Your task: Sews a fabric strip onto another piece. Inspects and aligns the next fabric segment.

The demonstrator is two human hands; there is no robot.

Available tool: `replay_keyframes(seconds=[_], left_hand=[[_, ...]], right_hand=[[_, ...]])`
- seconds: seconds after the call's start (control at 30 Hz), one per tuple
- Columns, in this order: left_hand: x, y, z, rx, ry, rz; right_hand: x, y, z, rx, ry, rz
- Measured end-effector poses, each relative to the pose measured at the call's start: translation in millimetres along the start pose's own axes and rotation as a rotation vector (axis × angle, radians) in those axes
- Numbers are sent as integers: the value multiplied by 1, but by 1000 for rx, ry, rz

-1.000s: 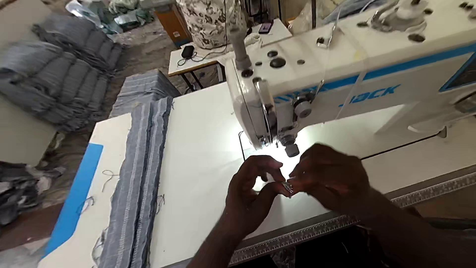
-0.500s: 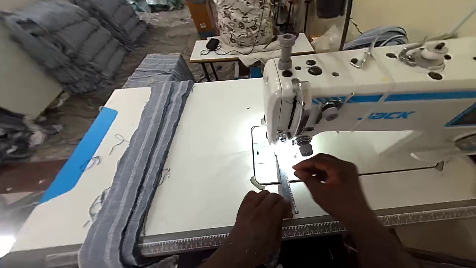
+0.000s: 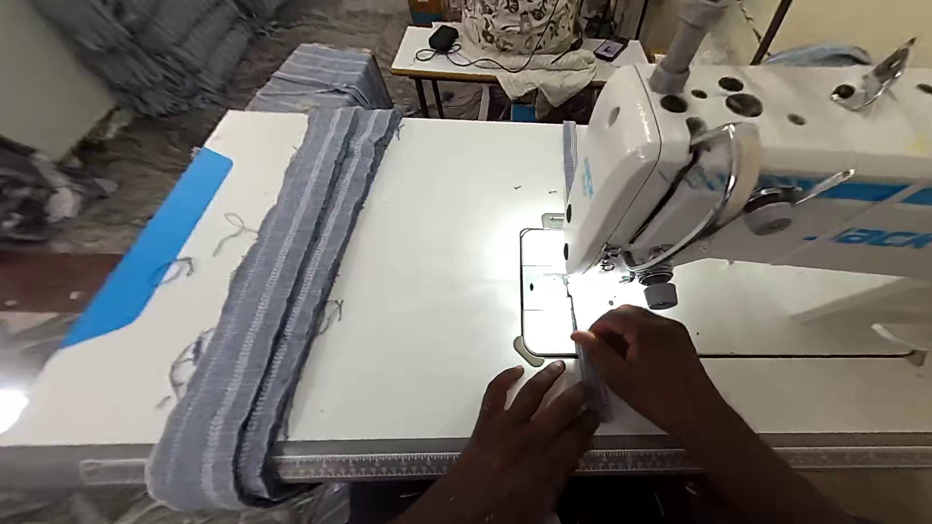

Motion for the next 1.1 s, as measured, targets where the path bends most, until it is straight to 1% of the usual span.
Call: replay_keyframes(seconds=[0.1, 0.17, 0.43, 0.53, 0.6, 0.63, 0.73, 0.8, 0.87, 0.97, 1.1], left_hand=[[-5, 16, -9, -14, 20, -1], [-9, 27, -19, -15, 31, -13], [-20, 65, -57, 3, 126, -19], [-23, 78, -66, -9, 140, -15], [-22, 81, -69, -27, 145, 10], [-20, 80, -69, -32, 154, 25], [-21, 72, -64, -1, 196, 148], [-21, 69, -65, 8, 187, 196], [-19, 69, -67, -4, 173, 183], [-19, 68, -66, 7, 164, 166], [-20, 69, -66, -10, 163, 154]], right_hand=[[11, 12, 12, -120, -47, 103], [15, 16, 14, -133, -57, 149], [16, 19, 12, -156, -87, 221], [14, 17, 12, -175, -138, 189], [14, 15, 14, -177, -190, 138], [14, 16, 17, -192, -199, 141], [10, 25, 28, -247, -201, 143], [4, 30, 34, -284, -172, 135], [-1, 31, 37, -322, -184, 87], [-5, 25, 36, -330, -251, 38], [4, 14, 24, -251, -218, 27]])
Point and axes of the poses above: each hand's wrist, its own y-axis towards the middle knuckle, its own x-axis out of the palm, z = x × y, the point moved 4 cm from there along y, towards the middle knuckle, and after that the axes turned 12 degrees about -z, right-handed, at the moved point
